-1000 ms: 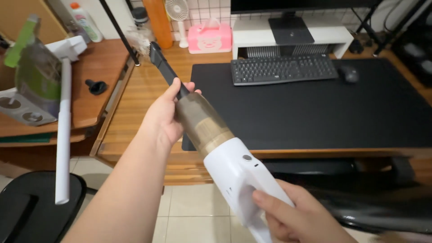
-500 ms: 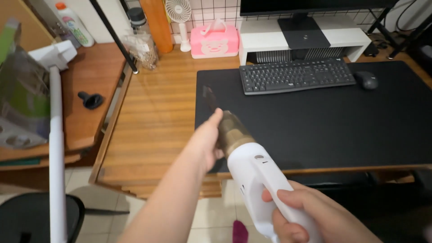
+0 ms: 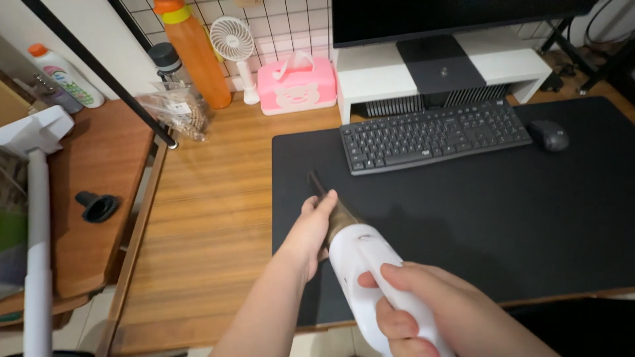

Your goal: The person uses a handheld vacuum to clean a desk mat, a keyboard, and the surrounding wooden desk surface. They move the keyboard and mouse aside to reach all areas and finish by vacuuming the top of a computer case.

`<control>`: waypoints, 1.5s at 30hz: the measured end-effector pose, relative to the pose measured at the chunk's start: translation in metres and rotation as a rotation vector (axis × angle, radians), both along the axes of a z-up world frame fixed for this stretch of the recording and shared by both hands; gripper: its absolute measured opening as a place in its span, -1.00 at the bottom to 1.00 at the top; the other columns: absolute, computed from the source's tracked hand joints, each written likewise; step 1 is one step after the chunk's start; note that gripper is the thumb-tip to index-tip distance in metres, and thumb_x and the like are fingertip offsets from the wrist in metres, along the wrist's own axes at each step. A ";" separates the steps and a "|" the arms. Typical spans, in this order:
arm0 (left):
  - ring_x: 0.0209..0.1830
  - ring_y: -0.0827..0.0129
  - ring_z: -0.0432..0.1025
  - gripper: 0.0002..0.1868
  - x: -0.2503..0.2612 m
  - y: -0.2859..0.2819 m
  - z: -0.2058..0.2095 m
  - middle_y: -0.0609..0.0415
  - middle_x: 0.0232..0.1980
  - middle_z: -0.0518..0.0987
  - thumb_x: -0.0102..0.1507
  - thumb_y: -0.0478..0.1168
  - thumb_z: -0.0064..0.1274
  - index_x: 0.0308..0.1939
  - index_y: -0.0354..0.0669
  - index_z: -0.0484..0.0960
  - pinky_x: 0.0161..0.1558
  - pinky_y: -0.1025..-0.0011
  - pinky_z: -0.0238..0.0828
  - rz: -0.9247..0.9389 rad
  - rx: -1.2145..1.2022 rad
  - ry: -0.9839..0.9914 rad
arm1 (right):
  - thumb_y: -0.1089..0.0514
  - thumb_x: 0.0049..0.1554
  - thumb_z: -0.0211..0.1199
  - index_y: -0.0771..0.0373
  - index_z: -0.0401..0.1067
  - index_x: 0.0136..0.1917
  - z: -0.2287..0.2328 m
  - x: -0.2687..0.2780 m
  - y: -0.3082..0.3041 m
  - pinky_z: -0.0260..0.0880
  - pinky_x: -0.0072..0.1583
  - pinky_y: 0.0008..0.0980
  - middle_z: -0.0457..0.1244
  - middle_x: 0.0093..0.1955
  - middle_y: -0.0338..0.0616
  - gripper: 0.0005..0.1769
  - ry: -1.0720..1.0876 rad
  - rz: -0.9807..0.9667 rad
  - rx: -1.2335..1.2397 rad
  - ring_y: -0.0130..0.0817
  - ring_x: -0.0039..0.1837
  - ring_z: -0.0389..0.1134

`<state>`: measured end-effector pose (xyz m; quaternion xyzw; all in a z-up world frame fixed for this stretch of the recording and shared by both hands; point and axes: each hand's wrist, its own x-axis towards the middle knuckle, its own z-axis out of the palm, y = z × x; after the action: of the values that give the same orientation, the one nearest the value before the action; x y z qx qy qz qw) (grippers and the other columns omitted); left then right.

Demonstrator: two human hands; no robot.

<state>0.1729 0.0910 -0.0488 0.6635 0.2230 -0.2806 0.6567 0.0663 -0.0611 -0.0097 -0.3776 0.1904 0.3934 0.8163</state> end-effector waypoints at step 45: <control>0.23 0.27 0.15 -0.39 0.121 0.114 -0.109 0.00 0.23 0.24 0.11 0.10 -0.18 0.15 -0.12 0.25 0.20 0.44 0.05 -0.606 0.562 -0.242 | 0.04 0.04 0.07 0.27 0.36 -0.05 0.048 0.125 0.137 0.14 -0.43 -0.63 0.17 -0.49 -0.27 -0.71 -0.832 -0.255 -0.982 -0.65 -0.47 0.15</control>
<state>0.2942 0.2053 -0.1581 0.8802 0.0072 -0.3093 0.3599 0.1916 0.0756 0.0381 -0.8015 0.0595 -0.0181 0.5948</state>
